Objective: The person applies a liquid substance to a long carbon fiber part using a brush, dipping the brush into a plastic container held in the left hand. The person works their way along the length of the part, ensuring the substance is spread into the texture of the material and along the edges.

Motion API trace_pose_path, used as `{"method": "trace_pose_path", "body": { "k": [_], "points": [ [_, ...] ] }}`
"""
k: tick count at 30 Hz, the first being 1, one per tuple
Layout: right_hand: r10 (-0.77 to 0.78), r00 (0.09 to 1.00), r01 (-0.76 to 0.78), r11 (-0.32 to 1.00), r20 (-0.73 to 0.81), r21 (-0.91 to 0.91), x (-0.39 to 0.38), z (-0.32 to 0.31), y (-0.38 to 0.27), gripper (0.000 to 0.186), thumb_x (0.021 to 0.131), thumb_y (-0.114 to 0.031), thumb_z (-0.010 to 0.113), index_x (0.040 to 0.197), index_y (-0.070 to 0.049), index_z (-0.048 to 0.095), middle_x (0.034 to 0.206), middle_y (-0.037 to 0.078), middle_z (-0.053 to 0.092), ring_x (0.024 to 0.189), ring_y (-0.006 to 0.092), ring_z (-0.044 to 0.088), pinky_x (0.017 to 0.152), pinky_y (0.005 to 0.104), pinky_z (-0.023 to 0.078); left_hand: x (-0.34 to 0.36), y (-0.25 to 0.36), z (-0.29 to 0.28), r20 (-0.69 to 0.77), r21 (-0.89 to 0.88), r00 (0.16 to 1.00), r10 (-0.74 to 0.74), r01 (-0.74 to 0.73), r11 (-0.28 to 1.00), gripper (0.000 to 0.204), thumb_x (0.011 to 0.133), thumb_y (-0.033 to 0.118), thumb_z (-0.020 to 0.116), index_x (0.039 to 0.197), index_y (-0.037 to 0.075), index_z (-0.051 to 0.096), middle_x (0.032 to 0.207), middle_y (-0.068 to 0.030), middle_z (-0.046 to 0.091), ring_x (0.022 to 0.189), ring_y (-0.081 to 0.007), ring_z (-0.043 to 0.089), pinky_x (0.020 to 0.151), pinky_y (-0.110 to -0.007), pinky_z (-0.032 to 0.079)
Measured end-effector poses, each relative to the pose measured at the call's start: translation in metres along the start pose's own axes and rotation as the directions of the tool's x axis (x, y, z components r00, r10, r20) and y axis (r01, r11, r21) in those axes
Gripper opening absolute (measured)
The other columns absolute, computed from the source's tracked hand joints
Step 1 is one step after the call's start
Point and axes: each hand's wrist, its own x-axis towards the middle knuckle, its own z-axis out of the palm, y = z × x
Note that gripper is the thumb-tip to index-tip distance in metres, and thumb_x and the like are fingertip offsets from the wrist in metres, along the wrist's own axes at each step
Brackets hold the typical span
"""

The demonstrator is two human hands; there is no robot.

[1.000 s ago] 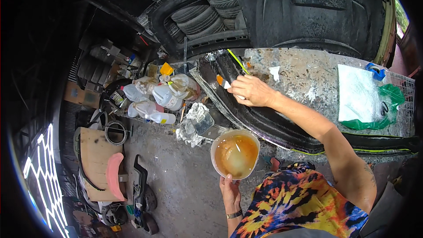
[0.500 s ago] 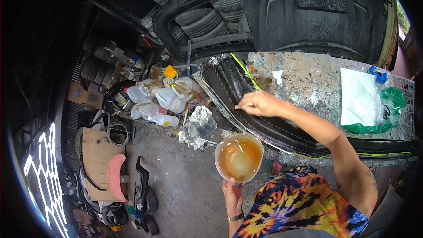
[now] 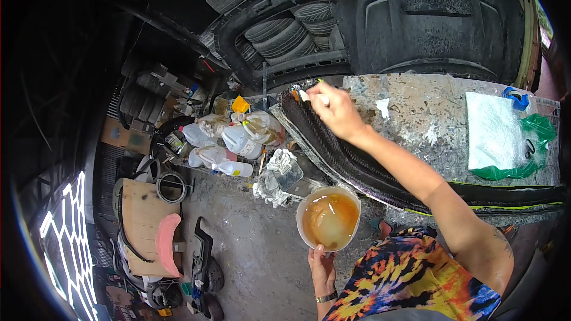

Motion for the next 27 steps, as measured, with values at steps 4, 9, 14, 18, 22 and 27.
{"method": "trace_pose_path", "body": {
  "k": [4, 9, 14, 18, 22, 27],
  "points": [
    [-0.176, 0.979, 0.191, 0.968, 0.103, -0.164, -0.033, 0.023, -0.007, 0.016, 0.090, -0.014, 0.059, 0.099, -0.002, 0.054, 0.092, 0.013, 0.058, 0.082, 0.0308, 0.062, 0.067, 0.0389, 0.052, 0.001, 0.003, 0.002, -0.005, 0.016, 1.000, 0.004, -0.004, 1.000, 0.051, 0.081, 0.030, 0.073, 0.122, 0.009, 0.050, 0.116, -0.0030, 0.059, 0.103, -0.0173, 0.057, 0.086, -0.040, 0.047],
    [-0.280, 0.951, 0.304, 0.917, 0.129, -0.258, -0.039, 0.035, -0.005, 0.018, 0.087, -0.012, 0.062, 0.099, -0.003, 0.053, 0.089, 0.010, 0.054, 0.081, 0.0272, 0.060, 0.065, 0.0373, 0.052, -0.001, 0.003, -0.003, -0.017, 0.015, 1.000, 0.005, -0.004, 1.000, 0.054, 0.081, 0.030, 0.072, 0.125, 0.008, 0.048, 0.117, -0.0035, 0.058, 0.105, -0.0177, 0.057, 0.087, -0.041, 0.047],
    [-0.372, 0.904, 0.421, 0.858, 0.210, -0.293, -0.050, 0.036, -0.008, 0.019, 0.084, -0.012, 0.064, 0.098, -0.003, 0.054, 0.088, 0.009, 0.051, 0.079, 0.0254, 0.058, 0.064, 0.0358, 0.052, -0.002, -0.002, -0.005, -0.023, 0.084, 1.000, 0.018, -0.016, 0.996, 0.055, 0.081, 0.039, 0.069, 0.124, 0.011, 0.052, 0.121, -0.0029, 0.059, 0.108, -0.0177, 0.056, 0.089, -0.043, 0.043],
    [-0.362, 0.909, 0.394, 0.908, 0.206, -0.142, -0.055, 0.019, -0.016, 0.020, 0.084, -0.010, 0.065, 0.101, -0.003, 0.058, 0.089, 0.010, 0.058, 0.076, 0.0245, 0.060, 0.065, 0.0336, 0.052, -0.002, -0.005, -0.012, -0.013, 0.006, 1.000, -0.014, 0.014, 1.000, 0.053, 0.082, 0.028, 0.070, 0.126, 0.009, 0.047, 0.122, -0.0034, 0.057, 0.109, -0.0183, 0.056, 0.089, -0.041, 0.045],
    [0.310, 0.951, -0.273, 0.796, 0.024, 0.541, -0.053, 0.010, -0.008, 0.017, 0.096, -0.014, 0.054, 0.105, 0.000, 0.059, 0.087, 0.009, 0.066, 0.065, 0.0110, 0.059, 0.055, 0.0239, 0.048, -0.006, -0.005, -0.009, -0.029, 0.046, 1.000, 0.001, 0.000, 0.999, 0.055, 0.082, 0.034, 0.070, 0.126, 0.010, 0.049, 0.123, -0.0037, 0.057, 0.110, -0.0194, 0.056, 0.089, -0.043, 0.044],
    [0.538, 0.841, -0.348, 0.445, 0.064, 0.825, -0.048, 0.029, 0.013, 0.017, 0.099, -0.015, 0.050, 0.106, -0.001, 0.056, 0.084, 0.008, 0.064, 0.053, 0.0040, 0.051, 0.039, 0.0168, 0.037, -0.008, -0.005, -0.009, -0.035, 0.090, 0.999, 0.025, -0.022, 0.996, 0.058, 0.080, 0.040, 0.070, 0.126, 0.011, 0.050, 0.124, -0.0042, 0.058, 0.111, -0.0211, 0.056, 0.090, -0.043, 0.043]
  ]
}}
